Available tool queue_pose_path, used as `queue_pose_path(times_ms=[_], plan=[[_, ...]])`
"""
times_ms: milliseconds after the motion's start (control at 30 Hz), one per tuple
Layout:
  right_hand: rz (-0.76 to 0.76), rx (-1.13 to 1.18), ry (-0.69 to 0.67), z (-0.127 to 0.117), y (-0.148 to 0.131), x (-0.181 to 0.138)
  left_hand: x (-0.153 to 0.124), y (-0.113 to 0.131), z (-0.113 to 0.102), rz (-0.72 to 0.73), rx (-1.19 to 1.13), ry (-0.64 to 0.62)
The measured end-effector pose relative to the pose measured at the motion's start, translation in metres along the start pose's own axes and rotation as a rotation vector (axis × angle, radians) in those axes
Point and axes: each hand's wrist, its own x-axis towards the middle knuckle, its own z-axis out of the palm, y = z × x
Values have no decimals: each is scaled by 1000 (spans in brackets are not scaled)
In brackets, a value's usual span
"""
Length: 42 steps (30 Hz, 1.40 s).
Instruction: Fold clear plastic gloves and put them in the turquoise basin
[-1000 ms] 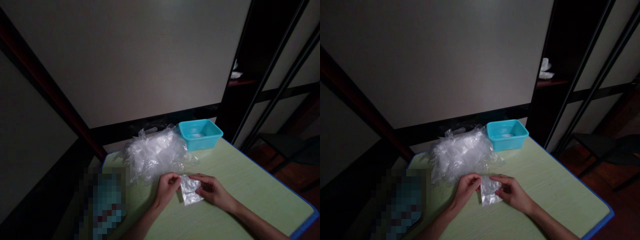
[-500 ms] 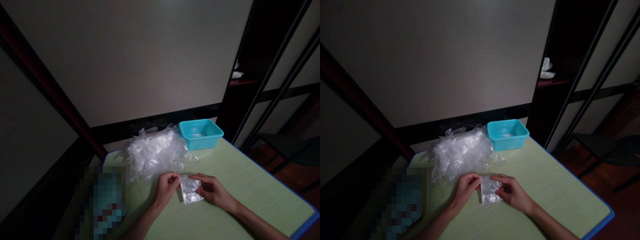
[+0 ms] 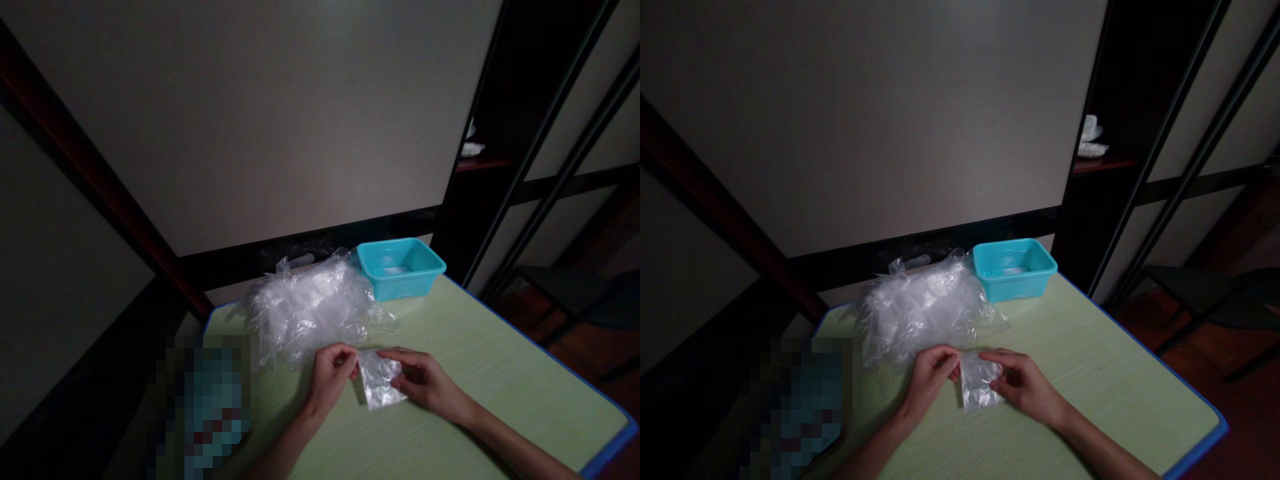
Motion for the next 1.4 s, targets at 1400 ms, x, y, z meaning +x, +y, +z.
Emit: queue_pose_path(times_ms=[1400], plan=[[8,15,-19,1,1,0,3,-4,4,-20,-3,14]])
